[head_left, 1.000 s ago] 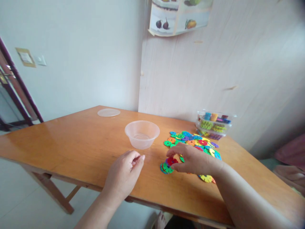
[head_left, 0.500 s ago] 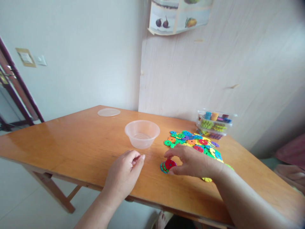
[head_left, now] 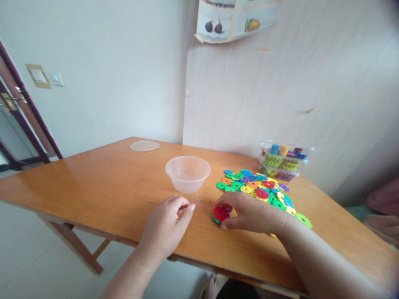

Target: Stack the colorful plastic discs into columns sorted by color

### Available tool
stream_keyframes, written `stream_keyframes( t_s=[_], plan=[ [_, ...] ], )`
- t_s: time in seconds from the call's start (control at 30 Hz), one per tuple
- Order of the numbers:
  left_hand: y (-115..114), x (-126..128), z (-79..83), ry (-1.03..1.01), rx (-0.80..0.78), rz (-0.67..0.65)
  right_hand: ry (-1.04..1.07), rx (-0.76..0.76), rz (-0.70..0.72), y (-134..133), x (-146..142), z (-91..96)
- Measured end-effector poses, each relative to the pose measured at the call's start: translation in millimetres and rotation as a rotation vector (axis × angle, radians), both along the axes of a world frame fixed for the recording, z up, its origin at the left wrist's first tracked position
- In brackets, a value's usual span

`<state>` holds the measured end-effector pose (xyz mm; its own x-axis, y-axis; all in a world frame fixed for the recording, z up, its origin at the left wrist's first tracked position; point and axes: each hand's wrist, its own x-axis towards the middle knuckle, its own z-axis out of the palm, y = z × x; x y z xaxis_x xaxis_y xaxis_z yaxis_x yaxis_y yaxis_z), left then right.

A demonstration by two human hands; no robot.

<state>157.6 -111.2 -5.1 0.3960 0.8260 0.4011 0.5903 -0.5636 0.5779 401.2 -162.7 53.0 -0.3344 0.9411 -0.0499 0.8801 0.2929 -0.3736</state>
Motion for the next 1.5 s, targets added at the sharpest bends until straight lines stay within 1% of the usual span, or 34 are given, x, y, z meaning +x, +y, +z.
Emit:
stream_keyframes(
  t_s=[0.17, 0.33, 0.5, 0.6, 0.73, 0.83, 0.93, 1.13, 1.27, 1.33, 1.4, 1.47, 1.5],
  plan=[
    [0.1, -0.3, 0.4, -0.008, -0.005, -0.005, 0.027, 0.004, -0.001, 1.4, -1.3, -1.1],
    [-0.2, -0.3, 0.1, -0.001, -0.005, -0.009, 0.024, 0.001, -0.033, -0.1, -4.0, -1.4],
    [-1.0, 1.1, -2.1, 0.045, 0.049, -0.100, 0.032, 0.008, -0.055, -1.5, -1.7, -2.7],
    [-2.6, 3.5, -0.7, 0.108, 0.083, -0.162, 0.023, -0.016, -0.092, -2.0, 10.1, -4.3],
    [-7.5, 8.8, 5.2, 0.208, 0.119, -0.230, -0.082, -0.056, -0.134, -3.0, 25.2, -5.3],
    [-12.6, 14.7, 8.0, 0.271, 0.126, -0.233, -0.108, -0.095, -0.094, -2.8, 25.4, -4.5],
    [-16.4, 22.7, 8.0, 0.296, 0.131, -0.227, -0.124, -0.082, -0.055, -1.2, 19.0, -3.4],
    [-17.7, 37.8, 6.7, 0.280, 0.147, -0.245, -0.180, -0.040, -0.059, -0.1, 7.7, -4.3],
    [-17.9, 38.6, 4.7, 0.243, 0.163, -0.243, -0.117, -0.066, -0.058, 0.2, 12.3, -2.9],
    [-17.8, 36.3, 2.9, 0.214, 0.168, -0.230, -0.070, -0.042, -0.116, 3.2, 21.6, -0.1],
    [-17.2, 33.6, 1.4, 0.188, 0.156, -0.209, -0.089, 0.078, -0.263, 8.5, 34.4, 3.0],
    [-16.5, 31.6, 0.7, 0.172, 0.133, -0.195, -0.149, 0.225, -0.437, 14.7, 47.9, 4.6],
    [-16.3, 30.9, 0.6, 0.165, 0.121, -0.190, -0.178, 0.275, -0.502, 17.8, 53.8, 4.2]
  ],
)
